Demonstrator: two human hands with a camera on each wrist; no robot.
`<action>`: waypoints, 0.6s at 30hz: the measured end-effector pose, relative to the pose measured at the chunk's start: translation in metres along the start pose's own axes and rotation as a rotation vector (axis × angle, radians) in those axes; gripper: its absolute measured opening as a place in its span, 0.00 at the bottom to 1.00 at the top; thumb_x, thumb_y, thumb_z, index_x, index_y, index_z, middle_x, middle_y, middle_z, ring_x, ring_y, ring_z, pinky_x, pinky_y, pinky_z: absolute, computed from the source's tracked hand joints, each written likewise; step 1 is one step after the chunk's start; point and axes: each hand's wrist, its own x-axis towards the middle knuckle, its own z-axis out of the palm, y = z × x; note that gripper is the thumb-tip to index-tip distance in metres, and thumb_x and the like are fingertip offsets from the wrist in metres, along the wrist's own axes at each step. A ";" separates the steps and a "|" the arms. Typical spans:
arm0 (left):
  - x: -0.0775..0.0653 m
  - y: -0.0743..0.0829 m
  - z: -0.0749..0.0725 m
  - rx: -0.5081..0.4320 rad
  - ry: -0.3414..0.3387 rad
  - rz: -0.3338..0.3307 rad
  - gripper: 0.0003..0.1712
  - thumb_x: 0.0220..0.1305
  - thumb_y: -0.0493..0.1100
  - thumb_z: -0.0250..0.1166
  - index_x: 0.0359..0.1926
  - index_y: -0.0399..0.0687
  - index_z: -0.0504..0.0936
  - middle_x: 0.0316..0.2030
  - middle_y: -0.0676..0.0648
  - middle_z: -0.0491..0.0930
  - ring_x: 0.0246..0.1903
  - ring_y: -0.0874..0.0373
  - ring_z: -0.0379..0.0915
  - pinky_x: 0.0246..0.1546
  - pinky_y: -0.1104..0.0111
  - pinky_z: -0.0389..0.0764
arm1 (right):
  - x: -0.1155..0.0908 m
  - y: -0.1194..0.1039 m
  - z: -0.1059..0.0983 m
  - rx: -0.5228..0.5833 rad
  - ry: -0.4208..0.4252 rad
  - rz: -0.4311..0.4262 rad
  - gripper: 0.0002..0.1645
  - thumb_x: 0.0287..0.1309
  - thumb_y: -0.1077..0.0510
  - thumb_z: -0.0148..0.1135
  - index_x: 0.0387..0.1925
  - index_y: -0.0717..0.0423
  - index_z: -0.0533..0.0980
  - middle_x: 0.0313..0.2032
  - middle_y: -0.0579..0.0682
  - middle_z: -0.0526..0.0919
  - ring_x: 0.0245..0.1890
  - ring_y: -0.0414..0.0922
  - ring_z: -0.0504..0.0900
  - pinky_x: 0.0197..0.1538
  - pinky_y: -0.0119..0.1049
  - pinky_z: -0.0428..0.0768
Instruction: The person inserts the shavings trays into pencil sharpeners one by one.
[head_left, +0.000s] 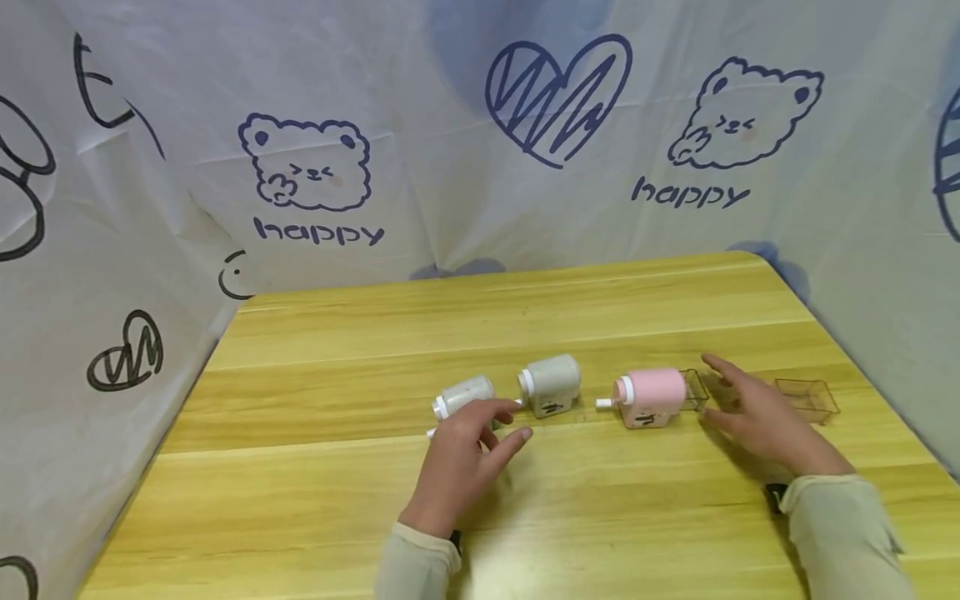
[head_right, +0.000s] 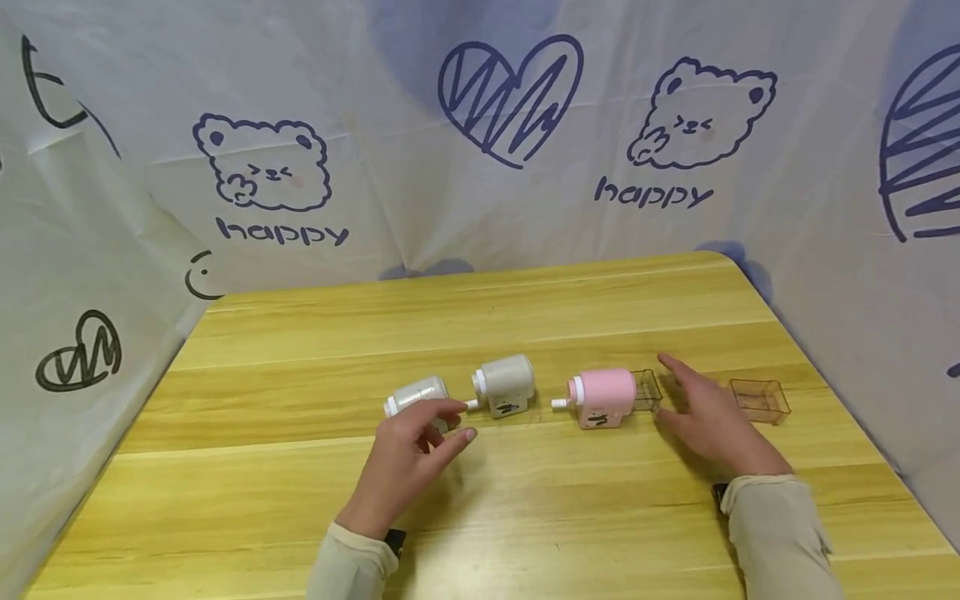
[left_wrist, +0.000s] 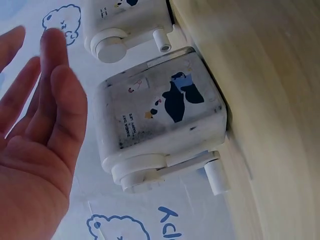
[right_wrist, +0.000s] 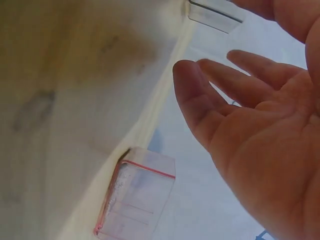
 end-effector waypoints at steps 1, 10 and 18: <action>0.000 0.000 0.000 0.002 -0.024 -0.009 0.17 0.62 0.53 0.65 0.48 0.50 0.81 0.37 0.51 0.80 0.25 0.69 0.71 0.26 0.74 0.75 | 0.001 0.000 0.001 -0.006 0.002 -0.002 0.47 0.61 0.50 0.61 0.73 0.59 0.48 0.60 0.75 0.66 0.55 0.70 0.70 0.49 0.63 0.72; 0.000 -0.001 0.001 -0.002 -0.097 -0.010 0.15 0.62 0.49 0.65 0.47 0.48 0.81 0.37 0.50 0.80 0.26 0.69 0.72 0.28 0.70 0.77 | 0.001 0.000 0.004 -0.016 -0.002 0.015 0.43 0.62 0.51 0.60 0.71 0.61 0.53 0.60 0.71 0.68 0.55 0.67 0.71 0.49 0.61 0.73; -0.001 -0.003 0.003 0.005 -0.119 -0.012 0.14 0.62 0.48 0.64 0.47 0.50 0.81 0.38 0.50 0.80 0.26 0.69 0.72 0.29 0.71 0.77 | 0.001 -0.003 0.004 0.002 0.013 -0.038 0.46 0.60 0.53 0.62 0.73 0.56 0.51 0.58 0.72 0.70 0.50 0.65 0.76 0.47 0.57 0.76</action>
